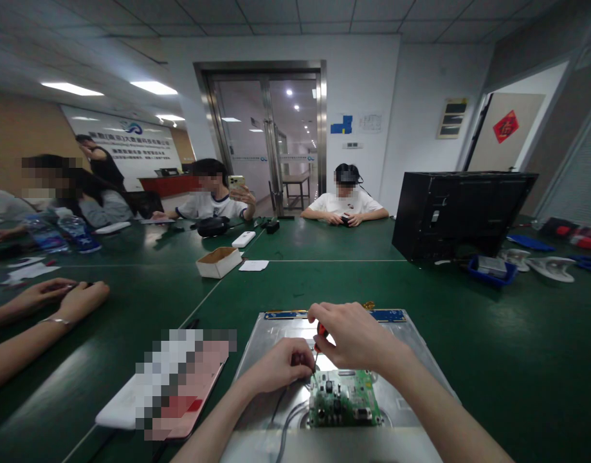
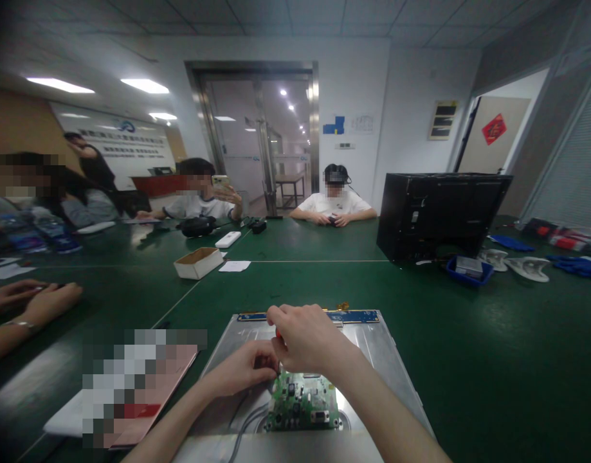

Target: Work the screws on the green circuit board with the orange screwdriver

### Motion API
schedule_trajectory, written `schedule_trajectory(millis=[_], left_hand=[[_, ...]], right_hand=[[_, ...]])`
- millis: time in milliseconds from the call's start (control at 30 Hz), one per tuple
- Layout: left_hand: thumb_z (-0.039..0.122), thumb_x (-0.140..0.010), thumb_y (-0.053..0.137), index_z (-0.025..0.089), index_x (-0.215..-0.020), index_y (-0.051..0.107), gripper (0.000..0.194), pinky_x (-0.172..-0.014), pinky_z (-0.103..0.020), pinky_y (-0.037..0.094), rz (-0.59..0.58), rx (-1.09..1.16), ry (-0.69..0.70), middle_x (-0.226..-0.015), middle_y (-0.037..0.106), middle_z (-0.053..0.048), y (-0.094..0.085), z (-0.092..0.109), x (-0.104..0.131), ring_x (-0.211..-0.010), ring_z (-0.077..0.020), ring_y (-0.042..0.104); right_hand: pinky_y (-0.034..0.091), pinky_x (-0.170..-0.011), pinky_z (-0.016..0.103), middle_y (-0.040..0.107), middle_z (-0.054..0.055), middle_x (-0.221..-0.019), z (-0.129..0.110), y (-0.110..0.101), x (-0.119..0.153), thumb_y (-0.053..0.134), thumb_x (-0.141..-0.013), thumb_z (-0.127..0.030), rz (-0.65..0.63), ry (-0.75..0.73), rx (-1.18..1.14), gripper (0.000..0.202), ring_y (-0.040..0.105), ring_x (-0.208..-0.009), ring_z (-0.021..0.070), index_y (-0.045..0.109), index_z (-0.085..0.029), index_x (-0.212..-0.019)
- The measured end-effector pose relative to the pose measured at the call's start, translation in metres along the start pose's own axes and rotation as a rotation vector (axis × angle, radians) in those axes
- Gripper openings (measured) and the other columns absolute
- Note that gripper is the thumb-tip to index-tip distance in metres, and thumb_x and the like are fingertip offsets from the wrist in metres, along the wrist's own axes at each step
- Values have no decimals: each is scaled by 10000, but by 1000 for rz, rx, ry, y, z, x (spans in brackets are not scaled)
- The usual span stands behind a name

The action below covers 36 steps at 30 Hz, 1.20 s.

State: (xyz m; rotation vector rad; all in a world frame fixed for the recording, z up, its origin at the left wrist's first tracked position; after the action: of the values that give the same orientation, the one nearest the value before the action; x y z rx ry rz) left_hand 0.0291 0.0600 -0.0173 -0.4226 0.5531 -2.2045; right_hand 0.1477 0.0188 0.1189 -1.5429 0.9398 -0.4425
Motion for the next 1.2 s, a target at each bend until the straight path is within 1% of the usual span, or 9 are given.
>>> schedule_trajectory(millis=[133,267,500,667,800,967,1067,1200], left_hand=[[151,-682,605,163,-737,677,91,-600,-219,403,5,-15,-14,-673,602,26,0,1,1,-632,-135,507],[150,-692,604,163,-744,670,85,-614,-224,413,2,-15,-15,-687,609,24,0,2,2,-634,-135,510],[128,-673,603,157,-723,655,78,-620,-223,401,-7,14,5,-663,588,33,1,-1,-1,-642,-135,507],[129,-677,604,157,-713,637,56,-625,-228,398,-7,34,12,-672,583,31,1,-1,-1,-652,-138,512],[121,-667,597,158,-730,651,90,-635,-230,408,0,39,1,-691,597,28,1,-1,0,-651,-137,517],[118,-672,594,158,-699,649,73,-646,-233,416,0,39,-8,-669,590,28,1,1,1,-651,-140,526],[123,-669,589,157,-705,652,81,-647,-231,419,-9,53,0,-663,587,30,2,0,1,-649,-139,525],[126,-650,583,155,-739,651,116,-633,-227,412,-15,73,15,-659,581,35,2,-4,-2,-638,-136,511]], right_hand=[[262,-570,291,758,45,-940,3,3,-2,597,-889,-213,0,22,21,153,701,-786,222,583,-189,-1039],[256,-572,285,760,37,-920,3,4,-3,611,-898,-238,3,33,15,146,698,-780,215,579,-198,-1034],[292,-574,296,697,62,-1014,-4,-2,2,557,-836,-174,2,-42,-7,238,649,-776,193,589,-181,-1071],[295,-579,301,715,61,-1030,-3,-1,2,564,-817,-169,13,-48,-35,317,667,-792,203,577,-175,-1134],[283,-580,290,746,52,-982,1,3,-2,590,-864,-195,4,0,-7,259,687,-791,210,576,-190,-1122],[247,-561,281,763,37,-901,3,6,-4,639,-914,-278,7,25,47,147,697,-765,211,587,-199,-1027],[249,-558,281,757,32,-917,2,5,-3,636,-909,-276,-3,13,35,132,691,-761,203,589,-199,-1006],[288,-569,290,727,40,-971,-3,1,1,591,-856,-215,18,-44,-4,180,672,-766,196,584,-192,-1035]])
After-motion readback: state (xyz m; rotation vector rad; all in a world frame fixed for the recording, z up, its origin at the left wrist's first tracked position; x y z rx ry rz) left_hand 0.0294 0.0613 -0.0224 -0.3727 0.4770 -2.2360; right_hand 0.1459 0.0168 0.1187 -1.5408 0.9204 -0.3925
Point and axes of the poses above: each hand's wrist, its own x-axis away from the middle knuckle, its own y-axis out of the palm, z = x × y, the point moved 7 cm from there along -x, towards the middle knuckle
